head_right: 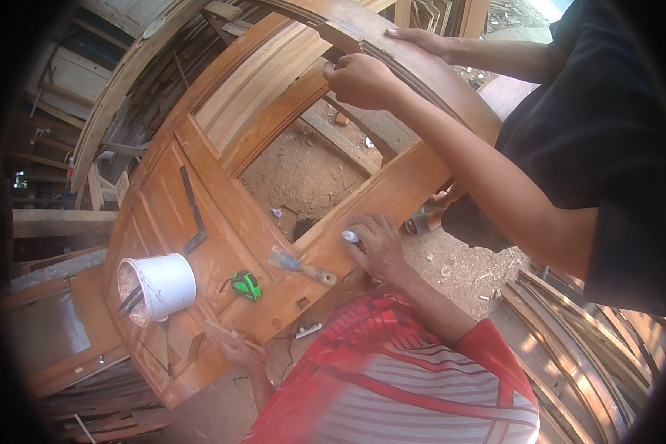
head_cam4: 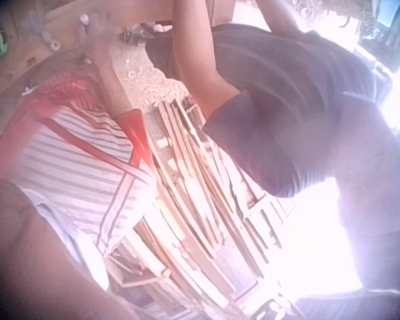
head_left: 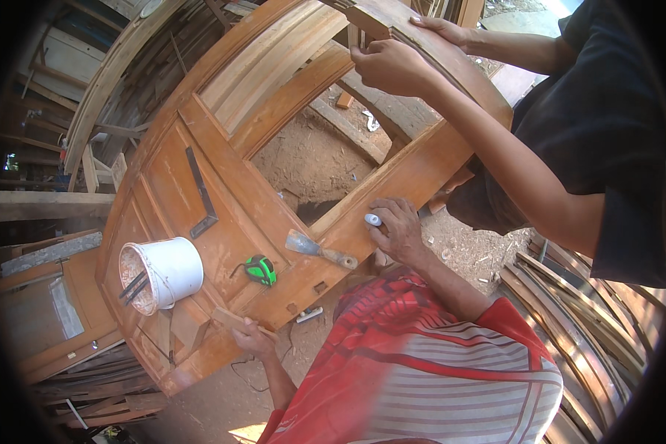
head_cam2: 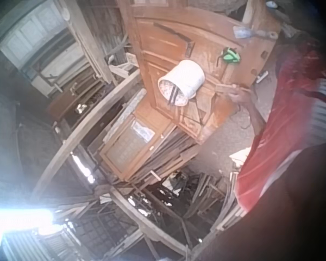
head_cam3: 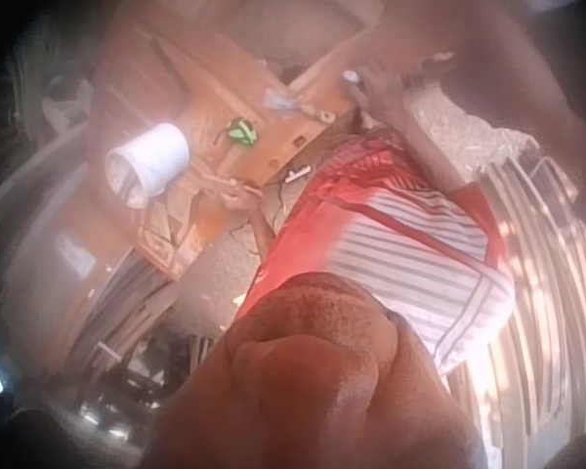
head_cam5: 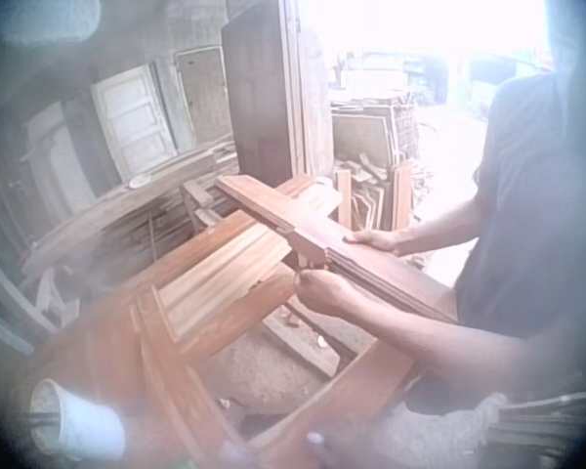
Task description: The person fits a wooden block against a door frame, scrapes the surface around a mortise using a putty knife, and applies adhesive into the recess from a glue bottle.
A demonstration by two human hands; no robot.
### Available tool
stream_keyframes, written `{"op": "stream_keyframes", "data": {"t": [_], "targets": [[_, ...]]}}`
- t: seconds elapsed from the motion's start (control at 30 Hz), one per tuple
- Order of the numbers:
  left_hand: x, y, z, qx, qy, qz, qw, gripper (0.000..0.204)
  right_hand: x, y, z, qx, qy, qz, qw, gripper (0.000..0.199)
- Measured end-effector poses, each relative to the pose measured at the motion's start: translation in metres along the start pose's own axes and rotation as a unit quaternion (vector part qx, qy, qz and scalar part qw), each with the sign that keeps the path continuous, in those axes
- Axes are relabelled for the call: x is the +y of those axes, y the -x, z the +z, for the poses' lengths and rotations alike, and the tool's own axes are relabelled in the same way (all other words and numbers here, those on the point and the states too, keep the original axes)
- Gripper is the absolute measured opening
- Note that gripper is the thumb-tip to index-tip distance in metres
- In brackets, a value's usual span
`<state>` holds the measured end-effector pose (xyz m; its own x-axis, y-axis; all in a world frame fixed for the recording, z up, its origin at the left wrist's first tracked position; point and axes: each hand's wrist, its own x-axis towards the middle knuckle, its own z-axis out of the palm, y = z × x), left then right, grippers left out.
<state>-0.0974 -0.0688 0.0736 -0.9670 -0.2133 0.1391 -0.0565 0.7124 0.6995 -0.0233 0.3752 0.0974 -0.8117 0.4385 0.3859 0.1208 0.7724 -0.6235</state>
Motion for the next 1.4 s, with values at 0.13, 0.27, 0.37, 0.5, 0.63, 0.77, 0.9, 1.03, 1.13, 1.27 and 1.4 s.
{"op": "stream_keyframes", "data": {"t": [0.13, 0.27, 0.37, 0.5, 0.63, 0.77, 0.9, 1.03, 1.13, 1.27, 1.4], "targets": [[0.002, 0.0, 0.0, 0.0, 0.012, -0.011, 1.0, 0.043, 0.002, 0.001, 0.001, -0.001, -0.002, 0.0, 1.0, 0.023], [0.003, 0.001, 0.0, 0.006, 0.003, -0.018, 1.0, 0.042, 0.0, 0.0, 0.001, -0.001, 0.001, 0.001, 1.0, 0.024], [0.01, 0.002, 0.001, 0.008, -0.002, -0.029, 1.0, 0.041, 0.001, 0.002, 0.001, -0.005, 0.008, -0.005, 1.0, 0.025], [0.001, 0.003, 0.002, 0.016, 0.025, -0.027, 0.999, 0.039, 0.002, -0.001, 0.002, 0.002, 0.006, 0.001, 1.0, 0.024], [0.006, 0.002, 0.003, 0.011, 0.032, -0.052, 0.998, 0.039, 0.001, 0.0, 0.002, 0.007, 0.005, -0.007, 1.0, 0.024], [0.004, 0.002, 0.001, 0.004, 0.04, -0.037, 0.999, 0.038, 0.003, 0.002, 0.007, 0.019, 0.012, -0.006, 1.0, 0.024], [0.005, 0.0, 0.001, 0.009, 0.009, -0.021, 1.0, 0.04, 0.001, 0.0, 0.005, 0.021, 0.004, -0.002, 1.0, 0.024], [0.01, -0.001, 0.001, 0.005, -0.01, -0.029, 1.0, 0.042, -0.002, -0.002, 0.002, 0.025, 0.004, -0.007, 1.0, 0.024], [0.01, -0.001, 0.002, 0.007, 0.005, -0.043, 0.999, 0.043, -0.001, -0.001, 0.004, 0.026, 0.007, -0.008, 1.0, 0.025], [-0.003, -0.001, 0.001, 0.019, -0.025, -0.021, 0.999, 0.045, 0.001, -0.001, 0.005, 0.027, 0.009, -0.016, 0.999, 0.027], [-0.005, 0.001, 0.001, 0.005, -0.005, -0.032, 0.999, 0.046, 0.004, 0.0, 0.006, 0.024, 0.01, -0.028, 0.999, 0.027]]}}
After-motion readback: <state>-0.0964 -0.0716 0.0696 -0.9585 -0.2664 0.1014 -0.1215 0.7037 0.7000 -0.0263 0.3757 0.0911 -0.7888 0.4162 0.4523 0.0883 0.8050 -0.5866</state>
